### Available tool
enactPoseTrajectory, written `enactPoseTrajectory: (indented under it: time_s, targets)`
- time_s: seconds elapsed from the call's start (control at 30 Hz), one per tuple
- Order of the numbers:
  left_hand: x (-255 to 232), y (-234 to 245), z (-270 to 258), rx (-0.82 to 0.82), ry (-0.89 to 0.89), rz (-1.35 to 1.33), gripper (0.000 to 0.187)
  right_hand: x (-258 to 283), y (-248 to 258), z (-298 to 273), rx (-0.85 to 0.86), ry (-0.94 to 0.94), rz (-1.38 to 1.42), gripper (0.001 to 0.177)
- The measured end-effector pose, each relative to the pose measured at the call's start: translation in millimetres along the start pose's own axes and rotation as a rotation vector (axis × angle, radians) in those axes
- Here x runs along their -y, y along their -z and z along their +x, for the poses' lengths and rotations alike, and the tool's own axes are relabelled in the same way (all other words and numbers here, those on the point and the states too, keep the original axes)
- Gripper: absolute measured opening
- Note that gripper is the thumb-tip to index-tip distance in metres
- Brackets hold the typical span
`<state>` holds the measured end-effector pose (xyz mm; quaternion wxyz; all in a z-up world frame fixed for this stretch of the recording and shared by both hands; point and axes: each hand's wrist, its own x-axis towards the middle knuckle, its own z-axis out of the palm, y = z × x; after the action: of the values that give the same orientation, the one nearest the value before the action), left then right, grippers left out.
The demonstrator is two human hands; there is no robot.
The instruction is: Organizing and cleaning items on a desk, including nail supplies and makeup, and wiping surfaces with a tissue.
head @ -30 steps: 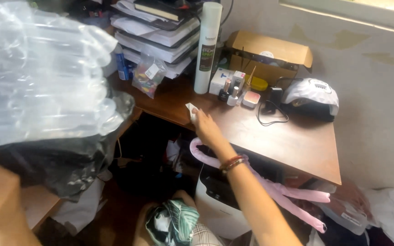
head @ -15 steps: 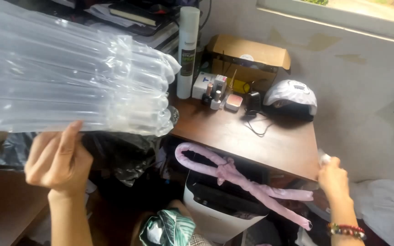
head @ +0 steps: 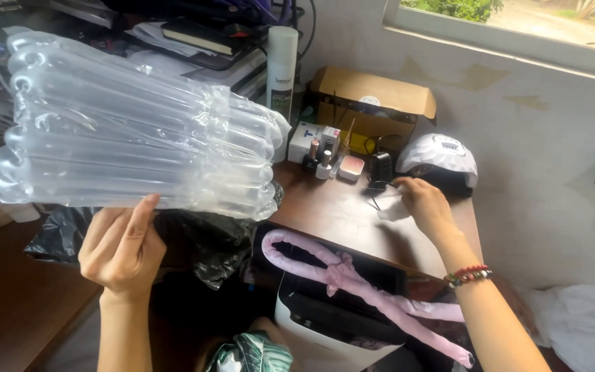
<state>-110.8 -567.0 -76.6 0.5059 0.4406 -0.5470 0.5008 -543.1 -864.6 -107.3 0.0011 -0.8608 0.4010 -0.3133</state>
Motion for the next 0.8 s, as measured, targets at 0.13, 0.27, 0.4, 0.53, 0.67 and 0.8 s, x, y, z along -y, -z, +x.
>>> enactPoseTrajectory:
  time_s: [0.13, 0.27, 0.4, 0.53, 0.67, 0.8]
  targets:
    - [0, 3, 6, 0.008, 0.008, 0.000, 0.044, -17, -35, 16, 0.131, -0.043, -0.303, 0.018]
    - [-3, 5, 11, 0.013, 0.012, 0.003, 0.043, -27, -58, 22, 0.067, -0.049, -0.380, 0.015]
    - [-6, 6, 20, 0.013, 0.005, -0.027, 0.038, -42, -79, 26, 0.046, -0.087, -0.423, 0.011]
    - [-5, 6, 21, 0.028, 0.015, 0.000, 0.038, -45, -82, 34, 0.068, -0.082, -0.488, 0.015]
    - [-3, 7, 21, 0.018, 0.011, -0.014, 0.038, -55, -80, 37, 0.165, -0.072, -0.552, 0.021]
    - [2, 9, 16, 0.020, 0.012, -0.005, 0.045, -26, -33, 43, 0.356, -0.388, -0.594, 0.032]
